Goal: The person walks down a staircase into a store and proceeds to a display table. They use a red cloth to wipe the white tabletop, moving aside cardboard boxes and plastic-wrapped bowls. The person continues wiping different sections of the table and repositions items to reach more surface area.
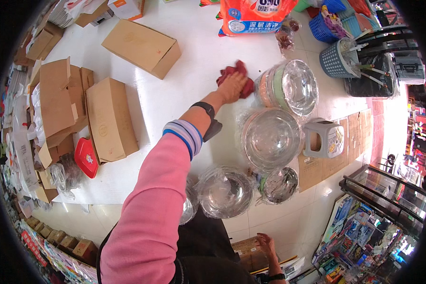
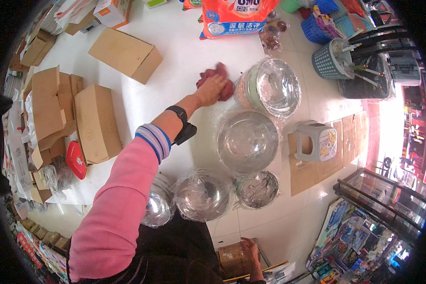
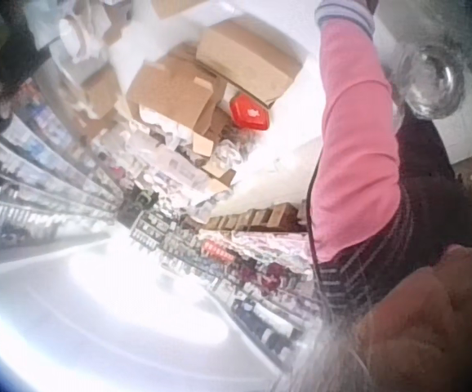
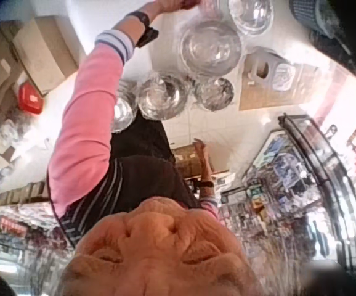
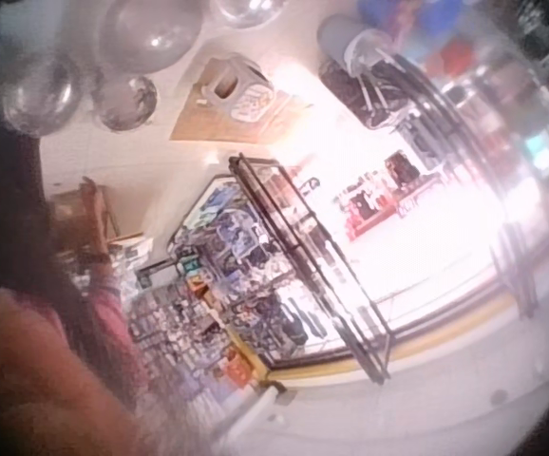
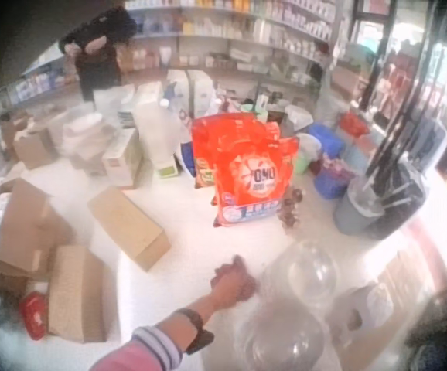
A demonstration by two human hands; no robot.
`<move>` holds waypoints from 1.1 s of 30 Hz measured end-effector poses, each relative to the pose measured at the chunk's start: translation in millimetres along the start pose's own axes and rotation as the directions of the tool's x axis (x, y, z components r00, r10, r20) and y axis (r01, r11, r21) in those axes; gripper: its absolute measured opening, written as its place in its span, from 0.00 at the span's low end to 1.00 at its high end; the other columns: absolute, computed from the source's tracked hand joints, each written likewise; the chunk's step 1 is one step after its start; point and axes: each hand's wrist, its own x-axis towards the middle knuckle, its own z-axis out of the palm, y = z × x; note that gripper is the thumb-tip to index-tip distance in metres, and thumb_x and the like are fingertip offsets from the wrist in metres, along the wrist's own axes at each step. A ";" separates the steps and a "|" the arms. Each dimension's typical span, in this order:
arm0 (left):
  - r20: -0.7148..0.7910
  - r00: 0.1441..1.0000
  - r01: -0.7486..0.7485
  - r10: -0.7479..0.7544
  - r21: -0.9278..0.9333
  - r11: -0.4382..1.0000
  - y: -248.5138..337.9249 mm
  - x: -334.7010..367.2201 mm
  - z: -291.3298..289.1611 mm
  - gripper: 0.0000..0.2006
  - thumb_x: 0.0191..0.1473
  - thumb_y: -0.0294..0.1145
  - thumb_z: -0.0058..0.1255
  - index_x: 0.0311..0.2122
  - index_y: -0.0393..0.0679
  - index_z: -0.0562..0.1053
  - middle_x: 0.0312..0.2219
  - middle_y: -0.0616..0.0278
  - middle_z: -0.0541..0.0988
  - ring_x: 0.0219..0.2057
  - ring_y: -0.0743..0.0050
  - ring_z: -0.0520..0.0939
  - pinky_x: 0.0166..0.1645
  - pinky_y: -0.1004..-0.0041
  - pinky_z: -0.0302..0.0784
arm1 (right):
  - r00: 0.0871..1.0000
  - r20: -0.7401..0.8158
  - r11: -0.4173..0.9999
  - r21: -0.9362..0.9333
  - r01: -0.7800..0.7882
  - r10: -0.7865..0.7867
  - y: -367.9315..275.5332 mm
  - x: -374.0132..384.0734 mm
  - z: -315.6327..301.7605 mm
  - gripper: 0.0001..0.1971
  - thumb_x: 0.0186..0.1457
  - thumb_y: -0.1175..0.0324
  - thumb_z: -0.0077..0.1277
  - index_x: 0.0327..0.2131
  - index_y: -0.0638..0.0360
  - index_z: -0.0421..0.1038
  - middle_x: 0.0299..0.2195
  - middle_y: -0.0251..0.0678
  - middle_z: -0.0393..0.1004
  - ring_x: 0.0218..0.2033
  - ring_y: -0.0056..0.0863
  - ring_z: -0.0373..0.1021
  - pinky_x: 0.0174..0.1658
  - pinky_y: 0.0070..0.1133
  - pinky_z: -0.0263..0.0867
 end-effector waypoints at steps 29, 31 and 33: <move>0.157 0.987 0.035 -0.022 -0.080 0.996 -26.8 -372.8 17.3 0.14 0.45 0.30 0.51 0.41 0.50 0.70 0.38 0.56 0.70 0.42 0.52 0.72 0.39 0.60 0.77 | 0.979 0.146 0.988 -0.028 0.151 -0.145 -67.5 17.8 25.4 0.18 0.57 0.68 0.47 0.49 0.64 0.69 0.34 0.40 0.77 0.31 0.26 0.75 0.31 0.22 0.73; 0.200 0.980 0.046 -0.019 -0.133 0.990 -31.5 -390.5 19.2 0.14 0.45 0.32 0.52 0.41 0.49 0.70 0.38 0.57 0.70 0.42 0.52 0.72 0.39 0.59 0.77 | 0.977 0.140 0.982 -0.077 0.174 -0.162 -72.9 19.4 25.5 0.17 0.57 0.68 0.46 0.49 0.63 0.69 0.33 0.39 0.77 0.31 0.26 0.75 0.31 0.22 0.73; 0.170 0.982 0.111 -0.087 -0.139 0.984 -34.3 -408.0 25.2 0.13 0.45 0.33 0.52 0.39 0.50 0.71 0.38 0.57 0.70 0.43 0.53 0.72 0.40 0.59 0.76 | 0.972 0.137 0.973 -0.101 0.206 -0.191 -80.9 19.2 25.3 0.17 0.57 0.69 0.46 0.49 0.63 0.69 0.33 0.39 0.77 0.30 0.26 0.75 0.30 0.22 0.73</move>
